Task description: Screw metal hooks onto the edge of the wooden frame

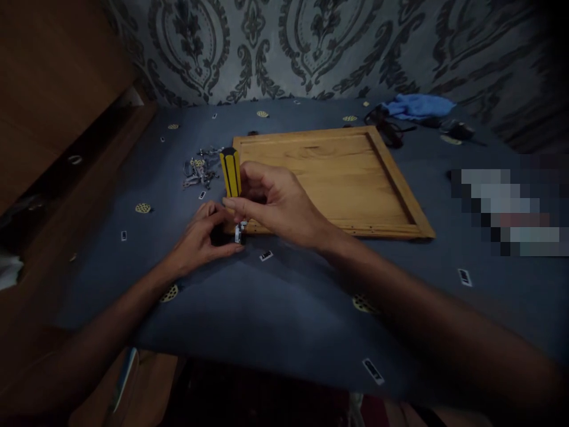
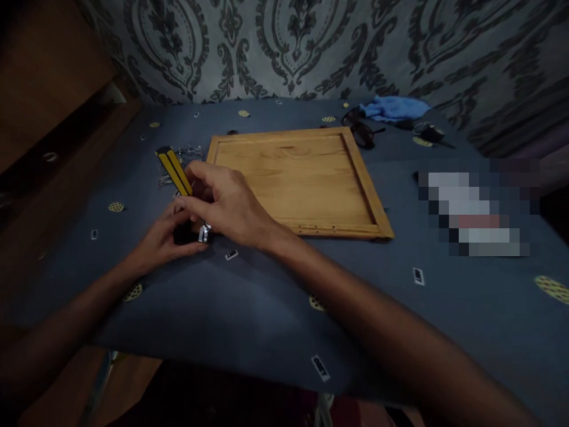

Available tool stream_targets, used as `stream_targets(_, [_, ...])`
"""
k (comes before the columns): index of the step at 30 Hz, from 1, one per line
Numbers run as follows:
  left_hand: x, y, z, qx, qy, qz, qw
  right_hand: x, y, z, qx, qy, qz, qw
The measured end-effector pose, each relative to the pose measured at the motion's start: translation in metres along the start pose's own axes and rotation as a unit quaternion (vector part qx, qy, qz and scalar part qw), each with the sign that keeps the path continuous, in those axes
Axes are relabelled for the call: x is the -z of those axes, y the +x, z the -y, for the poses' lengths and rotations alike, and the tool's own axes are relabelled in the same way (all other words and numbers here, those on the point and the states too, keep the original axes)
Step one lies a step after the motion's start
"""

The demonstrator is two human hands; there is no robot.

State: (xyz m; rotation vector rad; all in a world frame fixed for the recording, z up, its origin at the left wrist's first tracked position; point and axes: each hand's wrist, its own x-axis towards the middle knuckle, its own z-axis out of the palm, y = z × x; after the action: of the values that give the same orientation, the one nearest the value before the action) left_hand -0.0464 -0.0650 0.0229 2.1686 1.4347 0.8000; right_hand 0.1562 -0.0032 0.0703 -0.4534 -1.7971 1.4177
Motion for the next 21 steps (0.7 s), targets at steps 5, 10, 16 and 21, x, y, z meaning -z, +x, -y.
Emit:
stream_targets(5, [-0.002,0.0,0.003,-0.014,-0.016,-0.016,1.0,0.006,0.0,0.005,0.027,-0.015,-0.043,0.999])
stream_targets(10, [-0.002,0.0,0.003,-0.02,-0.015,-0.014,1.0,0.008,0.0,-0.001,0.023,-0.02,-0.03,0.999])
stream_targets(16, [-0.001,-0.001,0.003,-0.019,-0.017,-0.014,1.0,0.008,-0.002,-0.006,0.013,-0.036,-0.036,0.999])
stream_targets(21, [-0.001,-0.001,0.003,-0.031,-0.014,-0.017,0.999,0.007,-0.002,-0.005,0.007,-0.031,-0.036,0.999])
